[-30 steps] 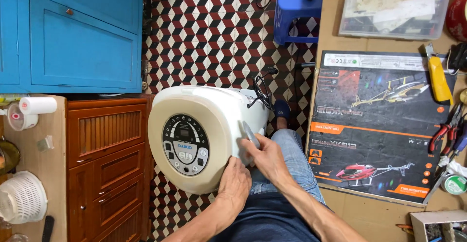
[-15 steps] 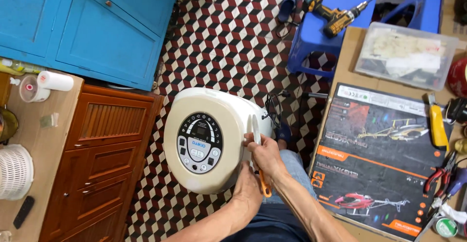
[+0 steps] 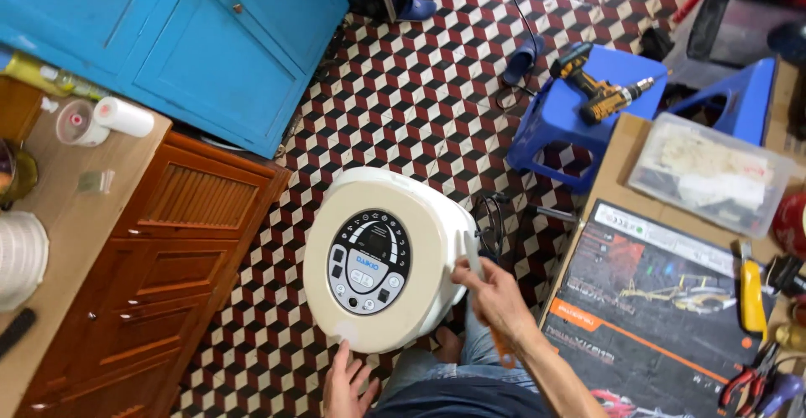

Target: The person uses a utility knife to pry open and remove the front grille and top control panel of a Daikin air conditioner unit. They carefully work the blade along the seams to release the plastic clips holding the covers in place.

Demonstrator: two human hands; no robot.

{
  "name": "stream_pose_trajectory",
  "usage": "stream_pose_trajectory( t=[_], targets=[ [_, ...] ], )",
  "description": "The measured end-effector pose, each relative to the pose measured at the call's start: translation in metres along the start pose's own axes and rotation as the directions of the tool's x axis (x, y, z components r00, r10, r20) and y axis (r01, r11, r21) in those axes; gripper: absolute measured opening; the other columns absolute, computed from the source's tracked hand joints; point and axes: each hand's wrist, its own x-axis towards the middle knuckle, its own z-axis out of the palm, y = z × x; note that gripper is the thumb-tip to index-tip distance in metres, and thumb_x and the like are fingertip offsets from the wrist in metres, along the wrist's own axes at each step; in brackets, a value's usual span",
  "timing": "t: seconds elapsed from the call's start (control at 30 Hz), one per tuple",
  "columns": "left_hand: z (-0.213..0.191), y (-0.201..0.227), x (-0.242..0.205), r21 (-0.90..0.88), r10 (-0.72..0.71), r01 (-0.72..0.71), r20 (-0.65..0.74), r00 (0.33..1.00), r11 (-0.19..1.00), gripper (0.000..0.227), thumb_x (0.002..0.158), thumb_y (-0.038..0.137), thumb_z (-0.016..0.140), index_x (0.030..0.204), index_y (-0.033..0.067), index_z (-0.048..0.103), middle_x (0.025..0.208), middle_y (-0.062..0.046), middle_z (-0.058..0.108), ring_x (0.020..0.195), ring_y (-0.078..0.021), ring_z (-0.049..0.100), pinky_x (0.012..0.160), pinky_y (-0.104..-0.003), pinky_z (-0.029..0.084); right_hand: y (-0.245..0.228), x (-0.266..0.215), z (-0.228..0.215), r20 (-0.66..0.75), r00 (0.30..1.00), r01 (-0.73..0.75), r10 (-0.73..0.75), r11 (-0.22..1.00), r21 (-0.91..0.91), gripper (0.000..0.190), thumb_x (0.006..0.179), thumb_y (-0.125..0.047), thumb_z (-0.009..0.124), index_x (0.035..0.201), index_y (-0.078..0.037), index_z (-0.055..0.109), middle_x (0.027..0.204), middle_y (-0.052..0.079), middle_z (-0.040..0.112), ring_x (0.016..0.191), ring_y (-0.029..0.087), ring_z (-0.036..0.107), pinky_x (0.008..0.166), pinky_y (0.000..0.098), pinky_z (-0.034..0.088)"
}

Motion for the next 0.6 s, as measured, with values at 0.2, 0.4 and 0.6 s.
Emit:
stream_pose_trajectory(
  t=[0.2, 0.4, 0.6],
  targets=[
    [0.029, 0.010, -0.028, -0.357, -0.207, 0.256, 0.169, 0.964, 0.898, 0.100, 0.076, 0.072, 0.062, 0.159, 0.0219, 0.037, 0.153, -0.015, 0.044, 0.137, -0.0352, 0.046, 0.108, -0.055, 0.041, -0.044, 0.063, -0.018, 0.053, 0.967, 0.255, -0.250, 0.927, -0.277, 0.040, 0.095, -0.042, 0.057, 0.111, -0.007, 0.067, 0.085, 0.007, 0.070, 0.065, 0.014, 0.052, 0.058, 0.0309, 0.041],
    [0.055, -0.006, -0.032, -0.545, -0.017, 0.089, 0.137, 0.990, 0.833, 0.091, 0.076, 0.066, 0.063, 0.156, 0.0312, 0.037, 0.148, -0.009, 0.048, 0.128, -0.0312, 0.052, 0.103, -0.055, 0.043, -0.074, 0.166, -0.003, 0.195, 0.977, 0.186, -0.086, 0.794, -0.579, 0.073, 0.088, -0.063, 0.055, 0.135, -0.008, 0.061, 0.112, 0.017, 0.073, 0.107, 0.029, 0.071, 0.091, 0.0416, 0.054],
    [0.047, 0.005, -0.021, -0.503, -0.008, 0.048, 0.081, 0.997, 0.863, 0.092, 0.078, 0.061, 0.067, 0.154, 0.0152, 0.042, 0.147, -0.015, 0.052, 0.123, -0.0332, 0.057, 0.102, -0.049, 0.047, -0.057, 0.159, -0.012, 0.228, 0.971, 0.197, -0.073, 0.785, -0.588, 0.085, 0.088, -0.073, 0.049, 0.124, 0.001, 0.072, 0.102, 0.020, 0.078, 0.098, 0.030, 0.076, 0.089, 0.0378, 0.058]
  ],
)
